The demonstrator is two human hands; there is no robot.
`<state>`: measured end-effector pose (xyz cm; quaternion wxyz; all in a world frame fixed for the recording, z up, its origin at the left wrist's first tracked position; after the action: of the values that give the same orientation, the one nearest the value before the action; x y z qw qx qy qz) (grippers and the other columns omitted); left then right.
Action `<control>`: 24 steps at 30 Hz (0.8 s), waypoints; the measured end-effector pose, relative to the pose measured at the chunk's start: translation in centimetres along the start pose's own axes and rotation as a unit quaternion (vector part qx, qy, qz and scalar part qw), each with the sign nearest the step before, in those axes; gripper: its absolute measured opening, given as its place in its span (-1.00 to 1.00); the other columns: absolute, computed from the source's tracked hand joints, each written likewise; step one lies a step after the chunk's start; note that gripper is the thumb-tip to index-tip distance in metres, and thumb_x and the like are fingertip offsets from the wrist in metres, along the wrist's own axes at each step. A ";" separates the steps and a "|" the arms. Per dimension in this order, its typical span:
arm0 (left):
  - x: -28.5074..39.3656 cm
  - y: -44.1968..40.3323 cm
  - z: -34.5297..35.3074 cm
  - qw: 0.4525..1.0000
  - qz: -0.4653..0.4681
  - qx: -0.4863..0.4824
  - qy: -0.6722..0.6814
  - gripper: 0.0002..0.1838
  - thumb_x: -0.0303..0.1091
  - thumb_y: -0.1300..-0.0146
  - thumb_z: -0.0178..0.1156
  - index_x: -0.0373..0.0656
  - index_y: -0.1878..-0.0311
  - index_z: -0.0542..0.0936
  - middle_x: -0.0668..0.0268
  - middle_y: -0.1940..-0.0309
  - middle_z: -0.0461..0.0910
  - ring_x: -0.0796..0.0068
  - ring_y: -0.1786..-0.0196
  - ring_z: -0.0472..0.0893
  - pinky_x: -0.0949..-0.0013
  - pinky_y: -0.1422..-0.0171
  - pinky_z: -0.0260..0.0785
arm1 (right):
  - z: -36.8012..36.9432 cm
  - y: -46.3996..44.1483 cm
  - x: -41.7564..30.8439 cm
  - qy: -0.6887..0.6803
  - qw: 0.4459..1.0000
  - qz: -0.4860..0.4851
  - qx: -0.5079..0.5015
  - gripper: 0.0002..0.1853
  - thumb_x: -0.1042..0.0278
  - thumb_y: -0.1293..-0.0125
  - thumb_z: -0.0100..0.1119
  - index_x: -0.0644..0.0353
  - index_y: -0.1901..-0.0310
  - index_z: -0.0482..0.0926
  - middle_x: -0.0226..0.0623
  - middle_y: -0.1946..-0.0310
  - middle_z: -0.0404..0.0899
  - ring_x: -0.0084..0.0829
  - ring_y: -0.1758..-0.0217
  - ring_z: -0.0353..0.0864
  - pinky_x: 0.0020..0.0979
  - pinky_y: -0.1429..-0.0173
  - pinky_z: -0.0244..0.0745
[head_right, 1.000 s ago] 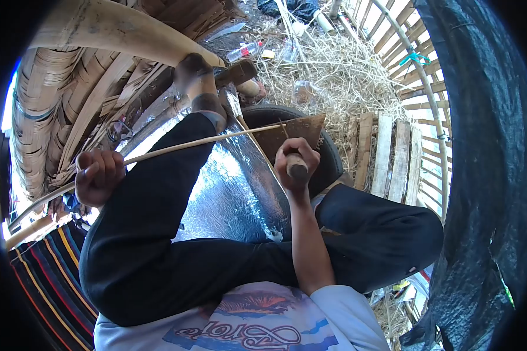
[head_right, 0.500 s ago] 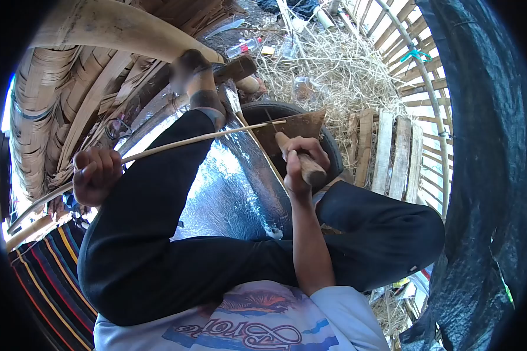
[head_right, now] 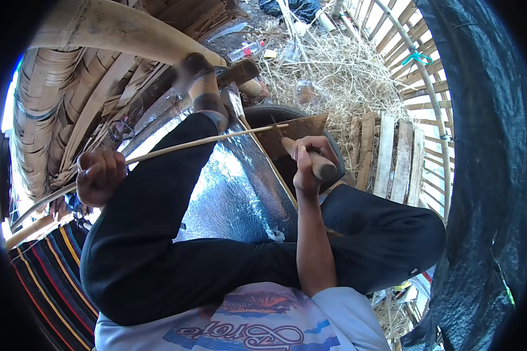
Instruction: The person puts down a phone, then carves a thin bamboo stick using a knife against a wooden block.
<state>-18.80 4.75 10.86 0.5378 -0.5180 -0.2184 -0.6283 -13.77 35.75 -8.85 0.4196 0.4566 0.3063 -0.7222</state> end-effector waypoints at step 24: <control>0.0 -0.1 0.2 1.000 0.006 -0.013 0.013 -0.68 -0.53 -0.15 -0.07 -0.01 0.64 0.12 0.53 0.94 0.06 0.68 0.91 -0.01 0.45 0.77 -0.15 | -1.0 -0.8 0.2 -0.067 0.998 -0.021 0.004 -0.92 0.46 -0.16 0.05 0.29 0.38 0.43 -0.34 0.60 0.43 -0.62 0.56 0.36 -0.55 0.43 0.30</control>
<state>-18.84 4.93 10.96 0.5380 -0.5177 -0.1999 -0.6344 -14.16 36.91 -9.44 0.4220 0.4021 0.2845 -0.7611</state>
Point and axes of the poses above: each hand's wrist, its own y-axis away from the middle knuckle, its own z-axis out of the palm, x = y × z, the point moved 3 cm from there along -y, towards the middle knuckle
